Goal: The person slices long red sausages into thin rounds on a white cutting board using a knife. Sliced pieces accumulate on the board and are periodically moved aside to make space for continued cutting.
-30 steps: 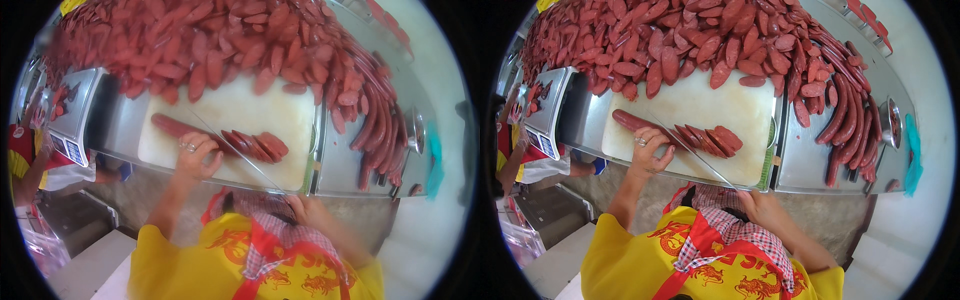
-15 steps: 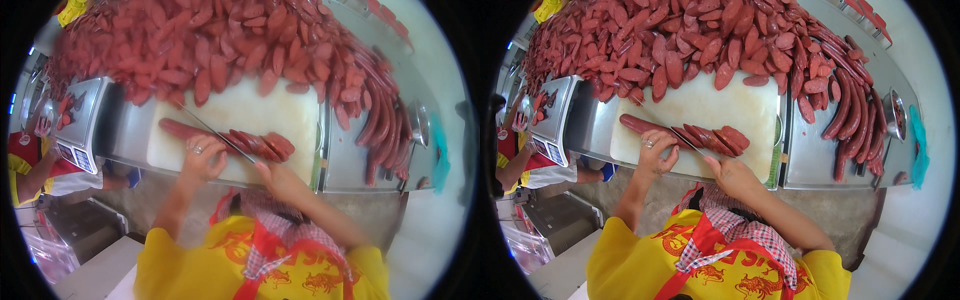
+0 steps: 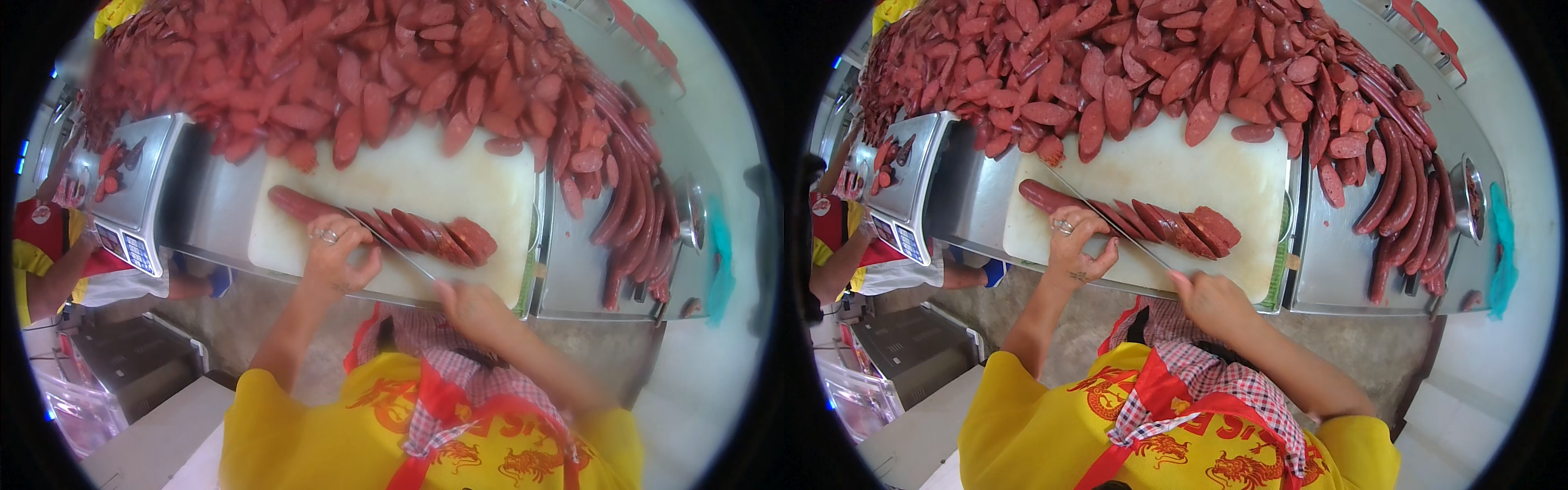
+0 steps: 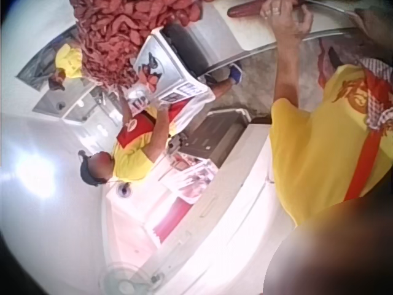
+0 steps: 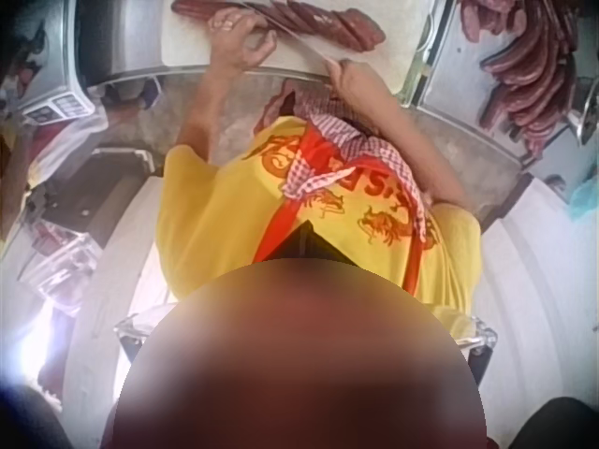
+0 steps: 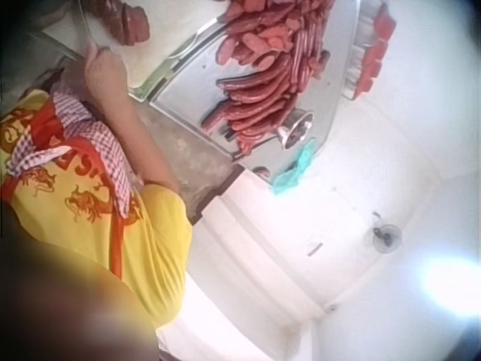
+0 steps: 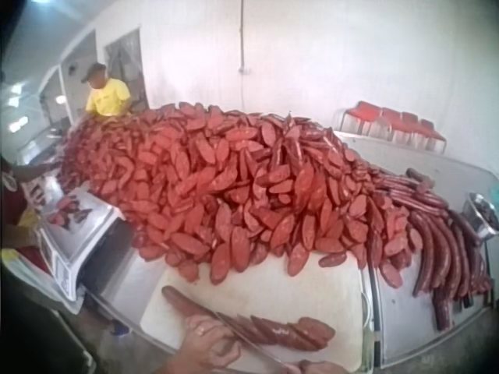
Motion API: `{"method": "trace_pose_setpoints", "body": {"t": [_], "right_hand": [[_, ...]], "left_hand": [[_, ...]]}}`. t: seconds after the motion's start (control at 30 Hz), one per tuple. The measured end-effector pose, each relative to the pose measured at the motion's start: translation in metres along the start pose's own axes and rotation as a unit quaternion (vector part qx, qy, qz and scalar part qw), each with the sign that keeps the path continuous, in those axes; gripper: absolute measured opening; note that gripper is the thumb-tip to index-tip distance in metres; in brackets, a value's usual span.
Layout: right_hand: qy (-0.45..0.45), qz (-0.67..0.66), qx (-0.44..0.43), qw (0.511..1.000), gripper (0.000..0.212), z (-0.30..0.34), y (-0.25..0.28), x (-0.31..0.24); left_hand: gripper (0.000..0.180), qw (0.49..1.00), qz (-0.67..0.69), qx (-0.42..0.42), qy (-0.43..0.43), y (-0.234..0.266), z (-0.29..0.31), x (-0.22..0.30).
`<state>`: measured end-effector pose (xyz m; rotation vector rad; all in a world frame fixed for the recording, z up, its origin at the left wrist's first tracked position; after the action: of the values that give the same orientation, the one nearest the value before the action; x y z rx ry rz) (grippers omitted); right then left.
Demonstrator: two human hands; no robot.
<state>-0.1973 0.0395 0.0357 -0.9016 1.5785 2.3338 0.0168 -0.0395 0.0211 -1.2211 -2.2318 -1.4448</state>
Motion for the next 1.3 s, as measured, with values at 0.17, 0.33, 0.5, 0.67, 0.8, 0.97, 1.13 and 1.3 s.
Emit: {"method": "trace_pose_setpoints", "body": {"t": [0.17,0.33,0.5,0.67,0.8,0.97,1.13,1.3], "right_hand": [[0.040,-0.032,0.039,0.998,0.040,-0.018,0.004,-0.008],[-0.103,-0.065,-0.001,0.993,0.048,0.074,0.034,-0.007],[-0.167,-0.060,-0.042,0.983,0.051,0.082,0.032,-0.004],[-0.144,-0.042,-0.042,0.988,0.050,0.060,0.042,-0.014],[-0.223,-0.055,-0.113,0.967,0.050,0.085,0.059,-0.021],[-0.240,-0.049,-0.084,0.966,0.050,0.058,0.033,-0.020],[-0.065,-0.068,0.015,0.995,0.057,-0.022,-0.007,-0.015],[-0.072,-0.092,0.013,0.993,0.063,-0.030,-0.003,-0.013]], "left_hand": [[0.025,0.999,-0.023,0.019,-0.033,0.009,-0.001,-0.006],[0.028,0.999,-0.031,0.039,-0.012,0.018,0.000,-0.019],[0.030,1.000,-0.010,0.026,-0.015,0.015,-0.002,-0.026],[0.034,1.000,0.009,0.013,-0.007,0.014,-0.002,-0.030],[0.035,1.000,0.002,0.012,0.000,0.013,0.000,-0.031],[0.034,1.000,0.019,-0.005,0.016,0.012,-0.003,-0.033],[0.034,1.000,0.018,-0.020,0.002,0.013,-0.008,-0.030],[0.059,0.997,-0.051,-0.002,0.055,0.048,-0.025,-0.058]]}}
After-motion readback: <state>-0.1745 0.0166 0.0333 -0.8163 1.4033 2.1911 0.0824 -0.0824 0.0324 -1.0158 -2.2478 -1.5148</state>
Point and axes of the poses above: each hand's wrist, its own z-axis away from the middle knuckle, its own y-axis out of the back of the hand, x = y × z, the point moved 4 cm from there along -z, towards the middle knuckle, and after that the axes turned 10 degrees about y, right-handed, at the moved point
